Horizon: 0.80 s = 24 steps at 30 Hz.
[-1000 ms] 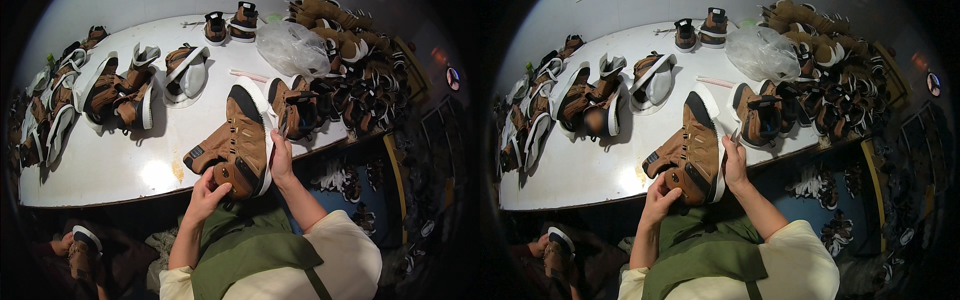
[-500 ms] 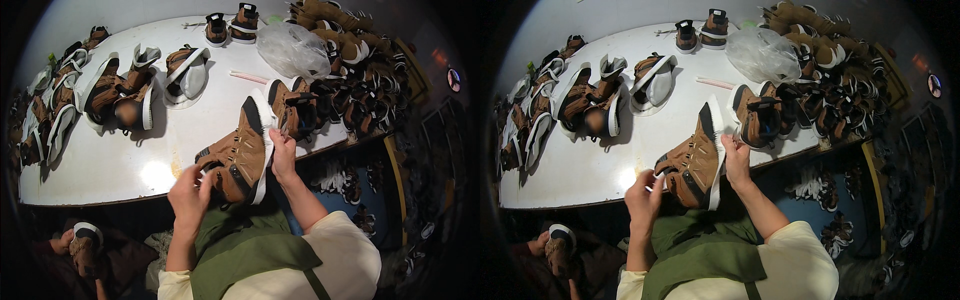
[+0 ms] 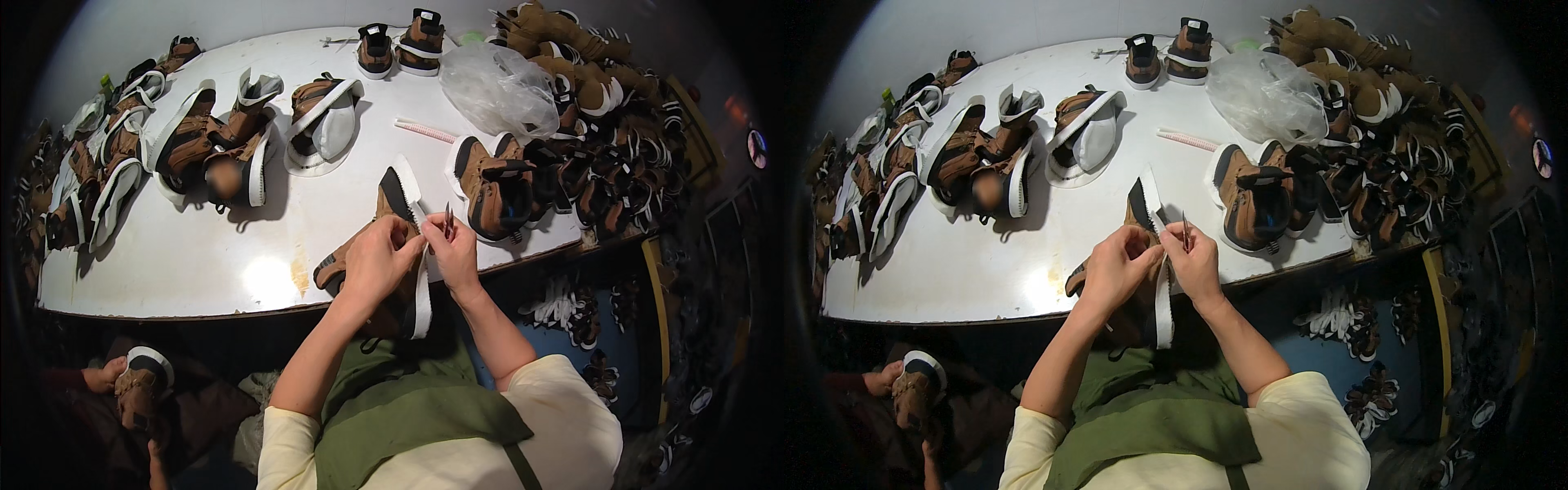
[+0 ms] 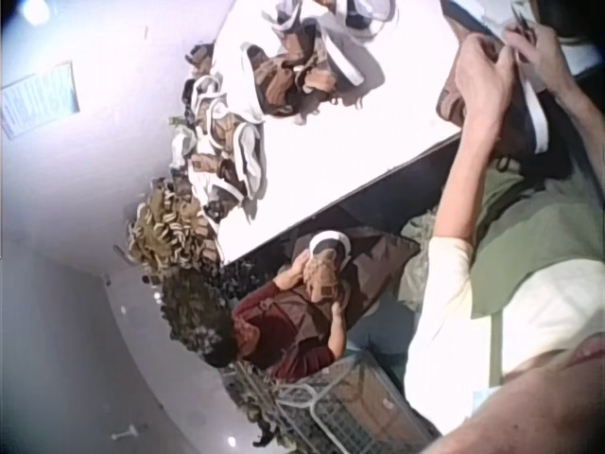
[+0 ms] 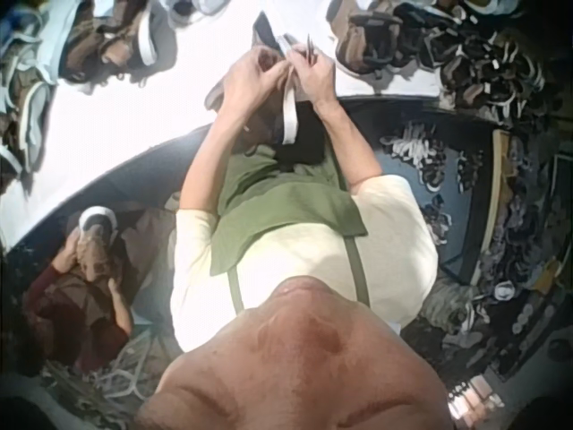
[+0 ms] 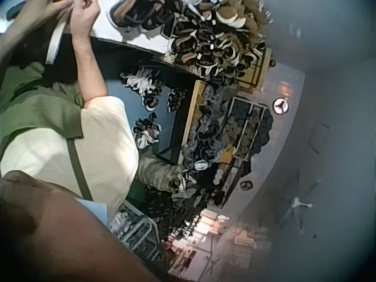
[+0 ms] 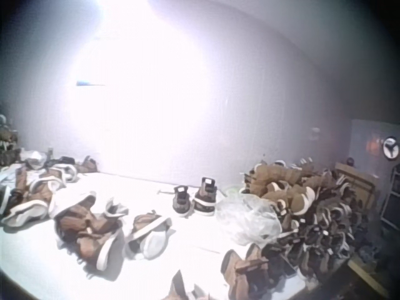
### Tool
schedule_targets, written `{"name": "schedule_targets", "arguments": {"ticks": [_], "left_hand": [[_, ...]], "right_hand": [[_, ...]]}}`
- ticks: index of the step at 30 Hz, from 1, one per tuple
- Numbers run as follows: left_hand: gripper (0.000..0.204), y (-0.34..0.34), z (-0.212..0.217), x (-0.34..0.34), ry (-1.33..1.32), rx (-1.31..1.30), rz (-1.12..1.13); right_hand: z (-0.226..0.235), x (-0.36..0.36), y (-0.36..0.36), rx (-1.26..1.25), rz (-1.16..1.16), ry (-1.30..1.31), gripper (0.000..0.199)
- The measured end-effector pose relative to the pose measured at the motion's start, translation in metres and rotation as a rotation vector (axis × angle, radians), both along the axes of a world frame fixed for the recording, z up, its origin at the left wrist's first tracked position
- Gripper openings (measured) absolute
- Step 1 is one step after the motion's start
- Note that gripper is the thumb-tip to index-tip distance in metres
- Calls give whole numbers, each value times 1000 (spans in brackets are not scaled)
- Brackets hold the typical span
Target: The person assembles a brown high-top sneaker by hand. They attach a white midsole strip to the shoe's edge, press it into place, and then thread the laces through the eyelets. The finished shoe is placed on the table with other similar units.
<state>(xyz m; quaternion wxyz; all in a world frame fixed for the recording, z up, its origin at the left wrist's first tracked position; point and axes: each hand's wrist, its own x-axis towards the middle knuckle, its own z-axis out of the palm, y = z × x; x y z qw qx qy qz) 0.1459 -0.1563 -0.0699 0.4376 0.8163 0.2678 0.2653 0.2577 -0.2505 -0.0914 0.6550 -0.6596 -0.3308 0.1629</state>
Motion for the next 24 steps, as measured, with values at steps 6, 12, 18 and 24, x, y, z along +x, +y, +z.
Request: {"name": "schedule_targets", "arguments": {"ticks": [6,12,18,24], "left_hand": [[30,2,-12,10,-39,-43,61],[21,9,-15,11,-85,-205,-16],[13,32,-22,2,-281,-620,-29],[26,25,-14,-2,-273,-313,21]], "right_hand": [[-9,7,-2,96,96,313,11],[-10,15,-4,61,231,375,11],[-13,14,-4,50,242,376,12],[-14,16,-2,48,224,366,12]]}}
